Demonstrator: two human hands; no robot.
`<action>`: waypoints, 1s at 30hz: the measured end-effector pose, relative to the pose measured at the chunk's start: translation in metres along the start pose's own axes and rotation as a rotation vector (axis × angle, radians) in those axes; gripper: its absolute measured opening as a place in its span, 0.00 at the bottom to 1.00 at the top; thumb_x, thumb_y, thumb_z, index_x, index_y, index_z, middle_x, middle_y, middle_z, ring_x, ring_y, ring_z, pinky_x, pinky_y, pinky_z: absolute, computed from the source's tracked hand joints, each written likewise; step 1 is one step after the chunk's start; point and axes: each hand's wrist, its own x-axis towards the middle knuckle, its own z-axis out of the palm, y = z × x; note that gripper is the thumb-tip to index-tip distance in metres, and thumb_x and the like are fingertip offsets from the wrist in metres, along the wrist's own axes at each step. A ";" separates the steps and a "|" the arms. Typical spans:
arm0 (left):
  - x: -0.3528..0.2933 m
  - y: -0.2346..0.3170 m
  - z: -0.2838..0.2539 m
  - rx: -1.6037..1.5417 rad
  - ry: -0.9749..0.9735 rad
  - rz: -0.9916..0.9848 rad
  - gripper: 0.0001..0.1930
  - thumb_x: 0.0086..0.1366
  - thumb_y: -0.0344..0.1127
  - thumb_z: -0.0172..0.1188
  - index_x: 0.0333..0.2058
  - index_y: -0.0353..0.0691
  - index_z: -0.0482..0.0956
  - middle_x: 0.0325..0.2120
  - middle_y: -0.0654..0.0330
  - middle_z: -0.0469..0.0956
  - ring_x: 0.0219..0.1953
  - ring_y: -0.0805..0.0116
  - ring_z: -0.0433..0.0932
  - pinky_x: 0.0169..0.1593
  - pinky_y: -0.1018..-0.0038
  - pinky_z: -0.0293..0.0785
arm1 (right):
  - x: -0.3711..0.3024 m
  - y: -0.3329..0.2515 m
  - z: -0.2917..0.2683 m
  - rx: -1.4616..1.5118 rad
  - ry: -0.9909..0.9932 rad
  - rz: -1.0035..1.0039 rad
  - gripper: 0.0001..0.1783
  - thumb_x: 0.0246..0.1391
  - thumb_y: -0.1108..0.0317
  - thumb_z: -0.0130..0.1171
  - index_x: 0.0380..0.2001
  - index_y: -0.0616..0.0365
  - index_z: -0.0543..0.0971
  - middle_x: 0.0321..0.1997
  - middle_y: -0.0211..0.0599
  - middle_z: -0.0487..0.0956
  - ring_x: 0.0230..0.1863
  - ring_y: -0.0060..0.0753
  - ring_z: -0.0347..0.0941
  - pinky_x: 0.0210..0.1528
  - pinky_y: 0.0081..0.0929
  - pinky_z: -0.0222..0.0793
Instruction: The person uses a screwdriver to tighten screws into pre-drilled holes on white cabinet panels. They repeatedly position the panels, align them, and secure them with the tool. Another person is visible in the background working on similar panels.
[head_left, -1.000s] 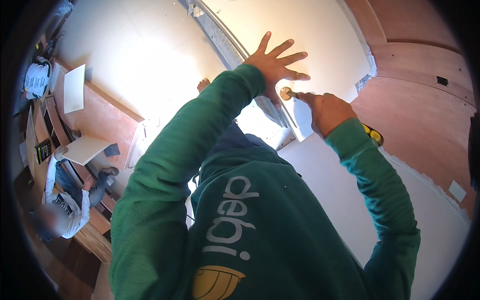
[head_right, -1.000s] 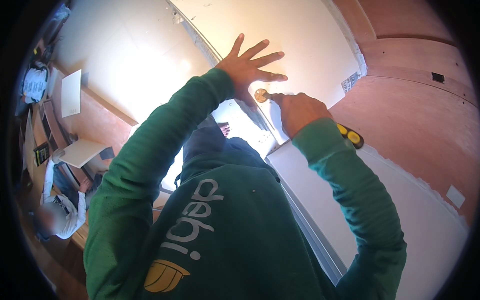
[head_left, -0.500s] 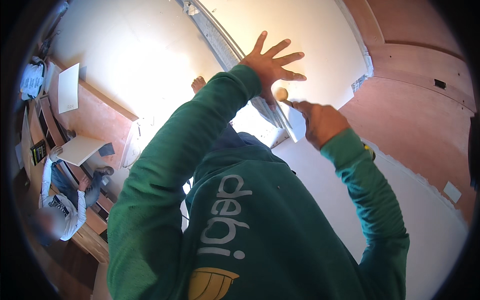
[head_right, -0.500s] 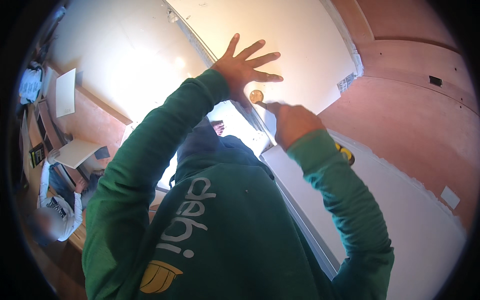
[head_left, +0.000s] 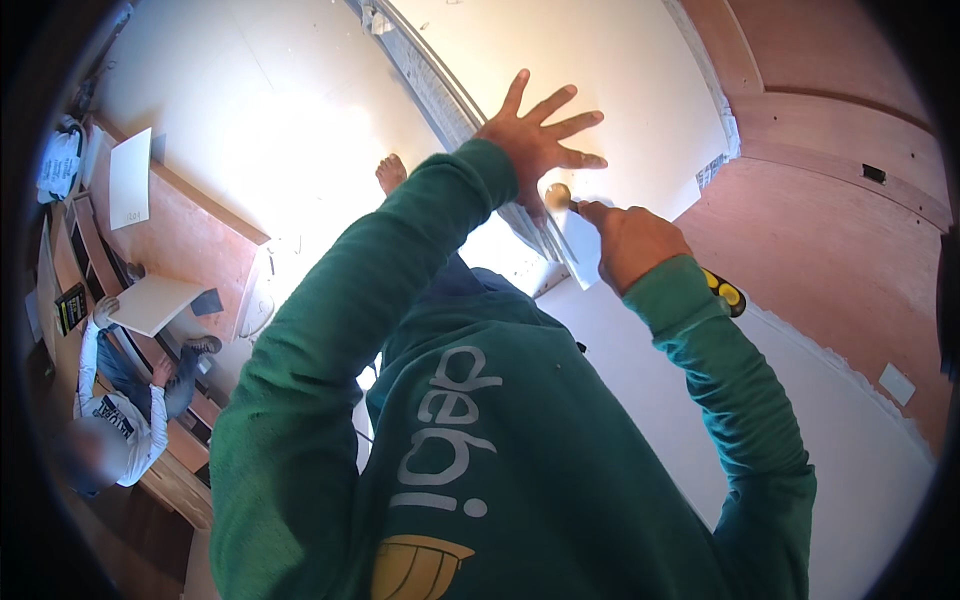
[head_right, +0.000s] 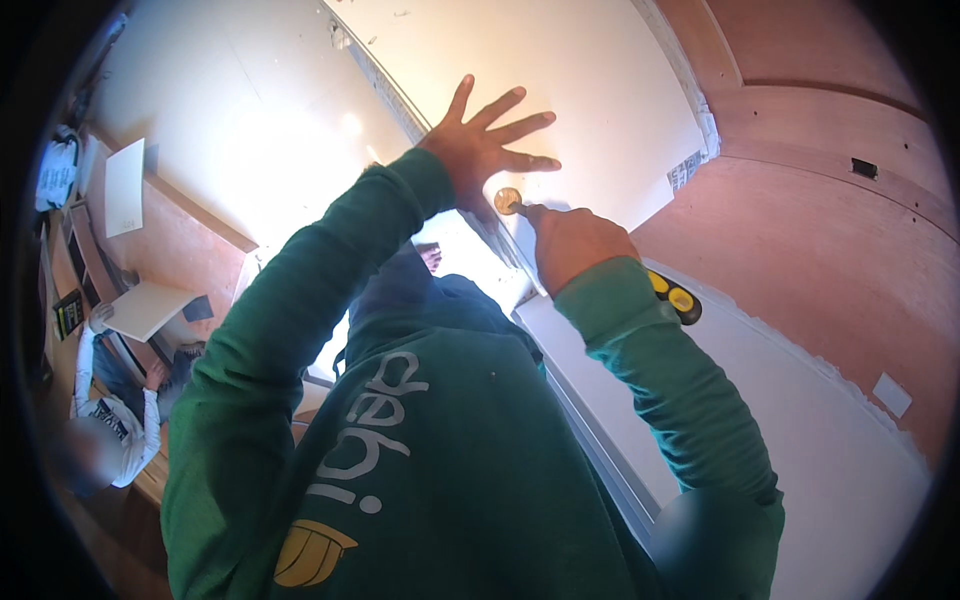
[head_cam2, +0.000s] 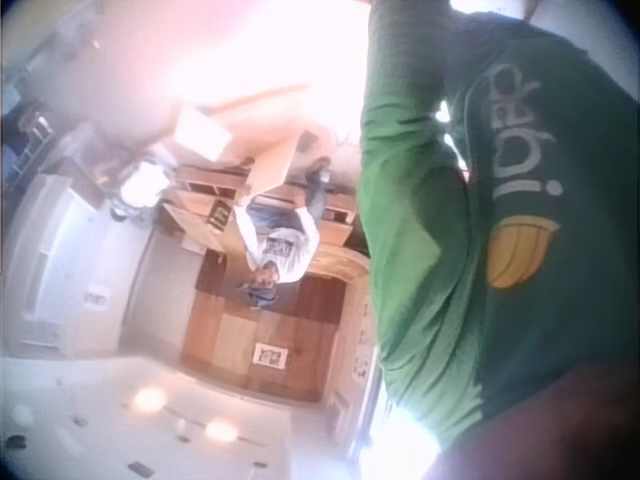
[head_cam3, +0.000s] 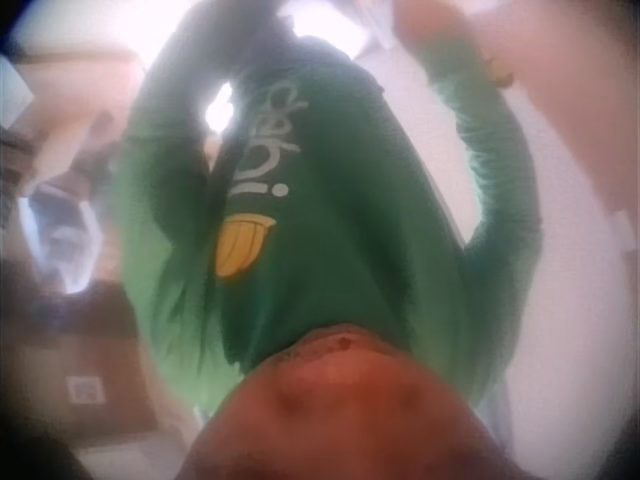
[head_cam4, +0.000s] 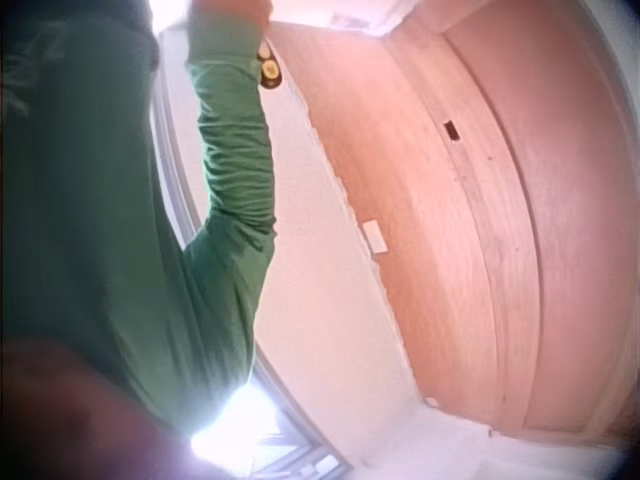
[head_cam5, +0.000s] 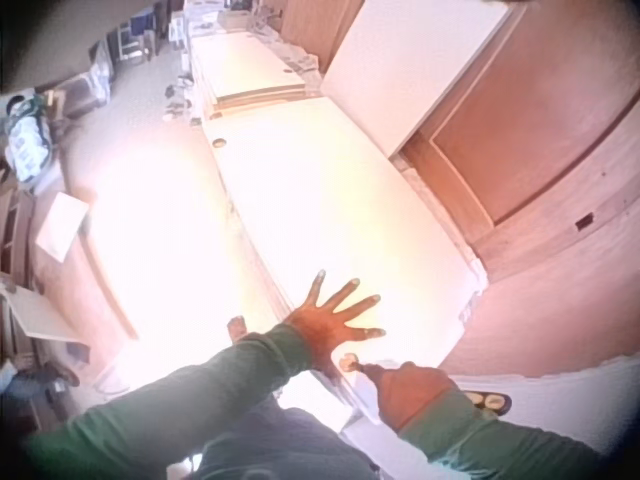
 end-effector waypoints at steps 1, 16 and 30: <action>-0.001 0.003 0.002 -0.005 -0.017 -0.004 0.58 0.29 0.65 0.84 0.66 0.82 0.70 0.77 0.73 0.53 0.79 0.54 0.48 0.72 0.23 0.41 | -0.002 -0.003 -0.001 -0.048 -0.020 -0.012 0.15 0.68 0.65 0.54 0.53 0.53 0.83 0.33 0.43 0.86 0.38 0.45 0.86 0.42 0.40 0.82; -0.004 0.000 0.006 -0.084 0.049 0.000 0.57 0.24 0.63 0.84 0.64 0.80 0.74 0.76 0.72 0.58 0.79 0.55 0.50 0.73 0.25 0.38 | 0.003 -0.010 -0.015 -0.022 -0.182 0.025 0.25 0.61 0.72 0.58 0.62 0.47 0.80 0.39 0.50 0.87 0.40 0.51 0.86 0.47 0.44 0.82; -0.002 0.004 0.015 -0.048 0.044 0.018 0.54 0.33 0.63 0.81 0.66 0.78 0.71 0.78 0.67 0.51 0.80 0.48 0.42 0.72 0.23 0.35 | -0.032 0.027 0.014 0.528 0.041 0.000 0.21 0.64 0.74 0.56 0.60 0.49 0.80 0.47 0.54 0.85 0.44 0.55 0.83 0.50 0.44 0.78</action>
